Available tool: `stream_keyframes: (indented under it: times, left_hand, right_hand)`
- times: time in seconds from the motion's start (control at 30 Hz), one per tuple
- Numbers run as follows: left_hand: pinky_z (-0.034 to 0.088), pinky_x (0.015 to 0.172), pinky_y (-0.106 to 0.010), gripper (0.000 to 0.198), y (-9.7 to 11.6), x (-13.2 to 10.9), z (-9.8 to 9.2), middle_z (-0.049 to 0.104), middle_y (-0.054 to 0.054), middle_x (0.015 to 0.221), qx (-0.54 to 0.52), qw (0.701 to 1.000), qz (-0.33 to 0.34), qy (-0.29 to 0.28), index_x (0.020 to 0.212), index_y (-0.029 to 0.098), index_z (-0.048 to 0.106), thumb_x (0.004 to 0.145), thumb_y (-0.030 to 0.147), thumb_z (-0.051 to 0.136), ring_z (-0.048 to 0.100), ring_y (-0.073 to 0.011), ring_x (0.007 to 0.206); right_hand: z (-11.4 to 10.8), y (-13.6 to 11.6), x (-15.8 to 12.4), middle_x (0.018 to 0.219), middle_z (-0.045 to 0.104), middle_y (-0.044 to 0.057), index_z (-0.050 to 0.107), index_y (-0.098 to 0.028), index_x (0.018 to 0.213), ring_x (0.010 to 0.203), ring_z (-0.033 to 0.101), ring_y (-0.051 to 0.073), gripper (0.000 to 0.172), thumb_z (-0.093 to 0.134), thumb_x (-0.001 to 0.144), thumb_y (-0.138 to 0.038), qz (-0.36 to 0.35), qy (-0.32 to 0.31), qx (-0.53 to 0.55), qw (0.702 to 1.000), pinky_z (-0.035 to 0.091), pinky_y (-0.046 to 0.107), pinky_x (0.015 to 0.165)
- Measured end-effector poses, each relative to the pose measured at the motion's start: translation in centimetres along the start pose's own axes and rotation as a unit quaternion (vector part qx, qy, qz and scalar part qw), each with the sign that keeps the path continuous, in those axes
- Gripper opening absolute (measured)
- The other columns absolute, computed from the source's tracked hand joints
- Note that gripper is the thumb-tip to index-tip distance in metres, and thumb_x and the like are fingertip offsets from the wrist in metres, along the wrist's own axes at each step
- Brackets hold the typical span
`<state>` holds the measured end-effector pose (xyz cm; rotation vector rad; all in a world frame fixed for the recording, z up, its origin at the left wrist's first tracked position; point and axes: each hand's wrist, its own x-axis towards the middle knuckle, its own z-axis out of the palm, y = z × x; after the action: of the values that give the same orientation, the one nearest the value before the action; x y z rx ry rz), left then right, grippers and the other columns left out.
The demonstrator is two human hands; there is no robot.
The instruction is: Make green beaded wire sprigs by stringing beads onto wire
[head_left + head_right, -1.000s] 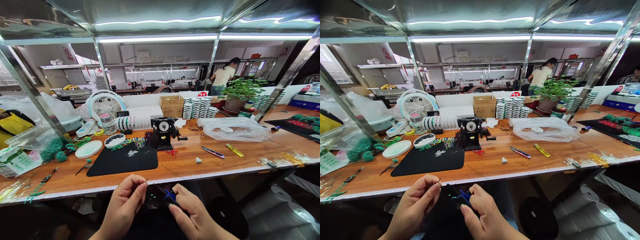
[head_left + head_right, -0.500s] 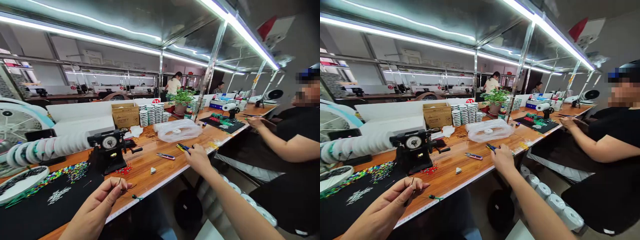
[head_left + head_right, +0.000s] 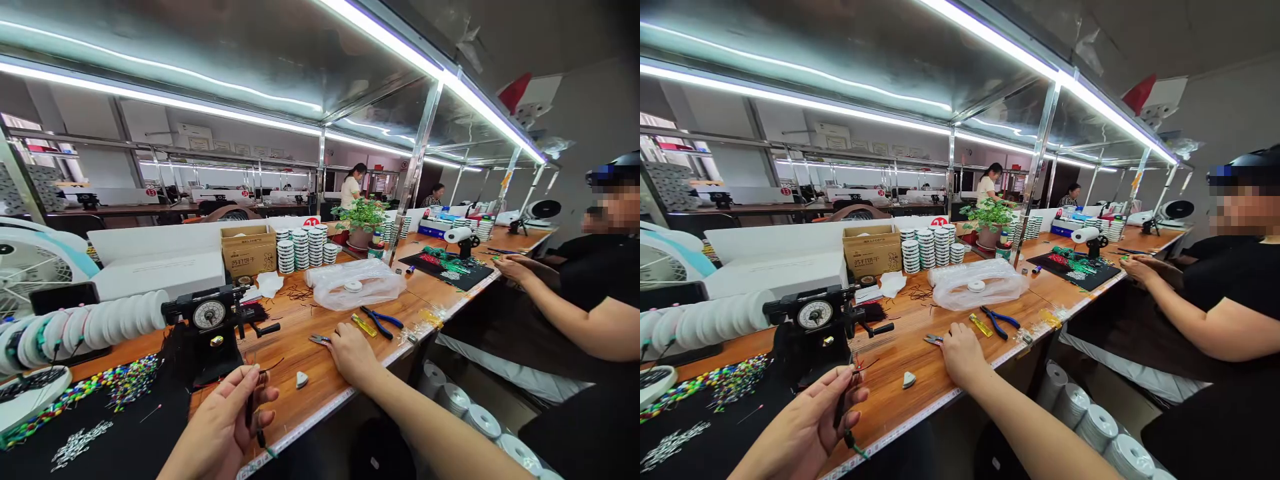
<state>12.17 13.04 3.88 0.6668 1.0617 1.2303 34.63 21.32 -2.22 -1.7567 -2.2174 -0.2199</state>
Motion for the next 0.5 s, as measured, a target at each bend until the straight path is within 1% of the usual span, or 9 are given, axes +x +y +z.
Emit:
stream_keyframes:
  times: [0.07, 0.13, 0.2, 0.27, 0.33, 0.37, 0.4, 0.47, 0.5]
  left_hand:
    - [0.048, 0.048, -0.017, 0.006, 0.2, 0.4, 0.5, 0.062, -0.005, 0.099, -0.001, 1.0, 0.009, -0.002, 0.085, 0.016, 0.061, 0.08, 0.015, 0.058, 0.064, -0.0144, 0.079]
    - [0.043, 0.043, -0.015, 0.008, 0.5, 0.8, 0.8, 0.061, -0.007, 0.111, -0.013, 1.0, 0.02, -0.02, 0.088, 0.016, 0.061, 0.081, 0.017, 0.058, 0.064, -0.0165, 0.088]
    - [0.037, 0.039, -0.013, 0.008, 0.8, 1.3, 0.9, 0.061, -0.01, 0.115, -0.029, 0.998, 0.031, -0.04, 0.088, 0.015, 0.061, 0.083, 0.018, 0.055, 0.061, -0.0191, 0.1]
    - [0.032, 0.037, -0.012, 0.008, 0.9, 1.8, 0.8, 0.063, -0.013, 0.112, -0.038, 0.997, 0.045, -0.053, 0.085, 0.013, 0.06, 0.084, 0.017, 0.053, 0.056, -0.0211, 0.109]
    - [0.029, 0.035, -0.011, 0.008, 0.7, 2.4, 0.7, 0.064, -0.015, 0.109, -0.038, 0.995, 0.058, -0.067, 0.08, 0.012, 0.059, 0.084, 0.017, 0.054, 0.053, -0.0222, 0.114]
    - [0.028, 0.035, -0.011, 0.008, 0.6, 2.7, 0.7, 0.064, -0.015, 0.108, -0.036, 0.994, 0.064, -0.075, 0.078, 0.012, 0.058, 0.083, 0.017, 0.055, 0.052, -0.0227, 0.115]
    - [0.028, 0.035, -0.011, 0.008, 0.4, 3.0, 0.8, 0.064, -0.015, 0.108, -0.034, 0.994, 0.068, -0.083, 0.076, 0.013, 0.058, 0.083, 0.018, 0.056, 0.052, -0.0233, 0.115]
    - [0.03, 0.036, -0.011, 0.01, 0.0, 3.4, 1.0, 0.064, -0.014, 0.108, -0.032, 0.992, 0.071, -0.096, 0.073, 0.013, 0.056, 0.081, 0.019, 0.058, 0.052, -0.0245, 0.115]
    - [0.03, 0.037, -0.012, 0.011, -0.2, 3.6, 1.2, 0.065, -0.014, 0.108, -0.032, 0.992, 0.073, -0.098, 0.072, 0.014, 0.055, 0.08, 0.019, 0.059, 0.053, -0.025, 0.114]
  right_hand:
    - [0.8, -0.5, 0.4, 0.09, 0.057, 0.013, 0.063, -0.011, 0.08, 0.086, 0.051, 0.022, 0.022, 0.042, 0.087, -0.011, -0.004, 0.004, 0.011, 1.0, 0.037, 0.032, 0.077]
    - [1.1, -0.6, 0.8, 0.089, 0.057, 0.015, 0.061, -0.01, 0.078, 0.086, 0.051, 0.023, 0.023, 0.04, 0.085, -0.006, 0.0, 0.015, 0.032, 0.999, 0.038, 0.032, 0.077]
    - [0.9, -0.9, 0.7, 0.09, 0.056, 0.014, 0.058, -0.01, 0.081, 0.084, 0.052, 0.021, 0.022, 0.037, 0.087, -0.007, 0.011, 0.034, 0.064, 0.997, 0.039, 0.031, 0.076]
    - [0.2, -1.6, 0.1, 0.089, 0.056, 0.012, 0.054, -0.011, 0.087, 0.081, 0.053, 0.018, 0.024, 0.03, 0.092, -0.011, 0.02, 0.056, 0.1, 0.993, 0.041, 0.029, 0.073]
    - [-1.0, -2.7, -0.9, 0.082, 0.056, 0.007, 0.052, -0.013, 0.087, 0.072, 0.053, 0.014, 0.027, 0.027, 0.095, -0.021, 0.029, 0.069, 0.219, 0.973, 0.041, 0.025, 0.066]
    - [-1.7, -3.3, -1.4, 0.077, 0.055, 0.004, 0.051, -0.014, 0.087, 0.065, 0.051, 0.012, 0.029, 0.027, 0.096, -0.027, 0.036, 0.062, 0.318, 0.945, 0.04, 0.023, 0.061]
    - [-2.4, -4.0, -1.9, 0.071, 0.053, 0.002, 0.052, -0.015, 0.086, 0.056, 0.047, 0.01, 0.031, 0.029, 0.096, -0.034, 0.048, 0.042, 0.431, 0.9, 0.038, 0.022, 0.054]
    - [-3.6, -5.3, -2.8, 0.063, 0.047, -0.003, 0.054, -0.015, 0.086, 0.043, 0.033, 0.006, 0.038, 0.035, 0.091, -0.048, 0.08, -0.032, 0.634, 0.768, 0.027, 0.02, 0.041]
    - [-4.1, -5.8, -3.1, 0.061, 0.043, -0.004, 0.055, -0.015, 0.087, 0.039, 0.026, 0.004, 0.043, 0.037, 0.088, -0.053, 0.097, -0.076, 0.694, 0.709, 0.021, 0.02, 0.038]
